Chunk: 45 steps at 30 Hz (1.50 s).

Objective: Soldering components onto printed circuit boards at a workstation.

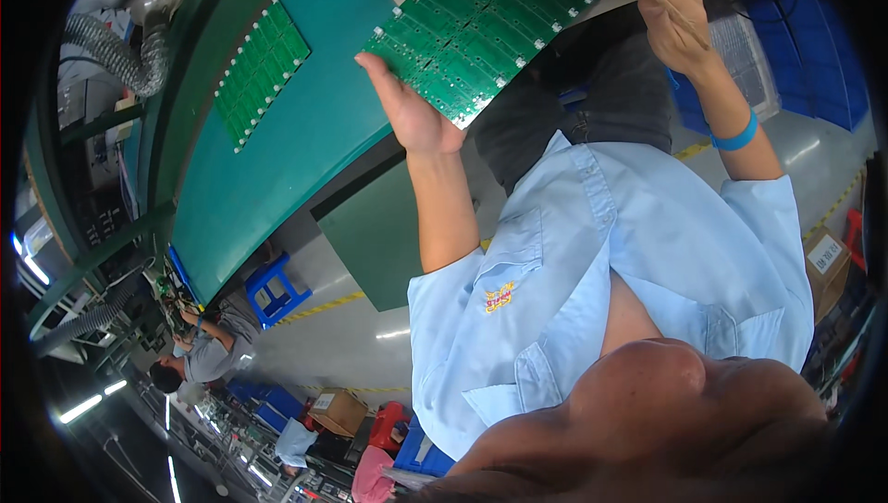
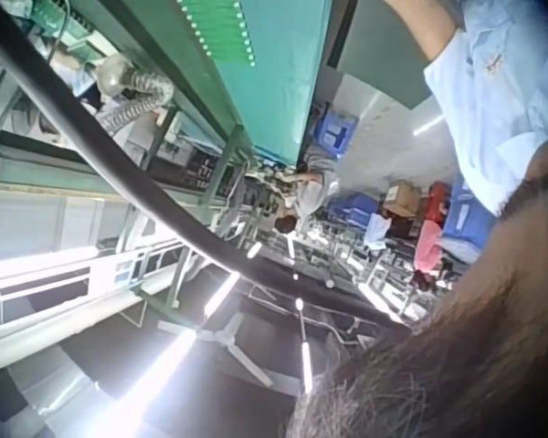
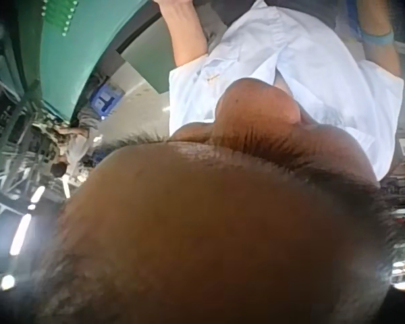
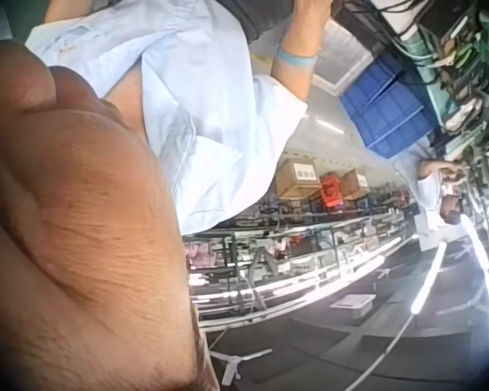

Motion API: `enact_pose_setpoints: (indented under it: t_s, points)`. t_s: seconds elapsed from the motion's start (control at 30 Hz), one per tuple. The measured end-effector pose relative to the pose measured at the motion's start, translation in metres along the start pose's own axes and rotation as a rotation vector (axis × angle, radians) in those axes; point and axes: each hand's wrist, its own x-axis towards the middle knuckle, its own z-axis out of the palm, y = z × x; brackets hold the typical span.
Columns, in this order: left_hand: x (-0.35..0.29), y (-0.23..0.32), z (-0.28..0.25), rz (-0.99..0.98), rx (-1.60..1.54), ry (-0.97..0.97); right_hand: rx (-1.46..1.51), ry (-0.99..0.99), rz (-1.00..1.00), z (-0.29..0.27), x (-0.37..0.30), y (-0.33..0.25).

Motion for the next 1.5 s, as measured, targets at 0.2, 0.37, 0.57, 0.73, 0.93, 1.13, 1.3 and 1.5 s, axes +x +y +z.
enact_pose_setpoints:
  t_s: [0.2,0.37,0.57,0.73,0.93,1.13,1.3,1.5]
  points:
    - [-0.002,-0.002,-0.004,0.0,-0.002,-0.02,0.121,0.026,-0.049,0.007,0.012,-0.029]
    - [-0.006,-0.006,-0.002,-0.039,-0.073,0.065,0.043,-0.027,-0.195,0.013,0.024,-0.053]
    - [-0.008,0.002,-0.022,-0.124,-0.308,-0.129,-0.121,-0.273,-0.306,0.01,0.037,-0.064]
    - [-0.008,0.003,0.002,0.073,0.374,0.231,-0.239,-0.342,-0.28,0.015,0.039,-0.076]
    - [-0.018,-0.004,-0.031,0.224,0.361,0.236,-0.216,-0.337,-0.347,0.029,0.022,-0.058]
    - [-0.022,-0.009,0.002,0.225,0.32,0.217,-0.246,-0.314,-0.281,0.031,0.008,-0.066]
    - [-0.024,-0.012,-0.002,0.256,0.249,0.124,-0.241,-0.347,-0.242,0.036,0.011,-0.071]
    - [-0.018,-0.016,-0.047,0.416,0.539,0.07,-0.32,-0.26,-0.29,0.048,0.01,-0.066]
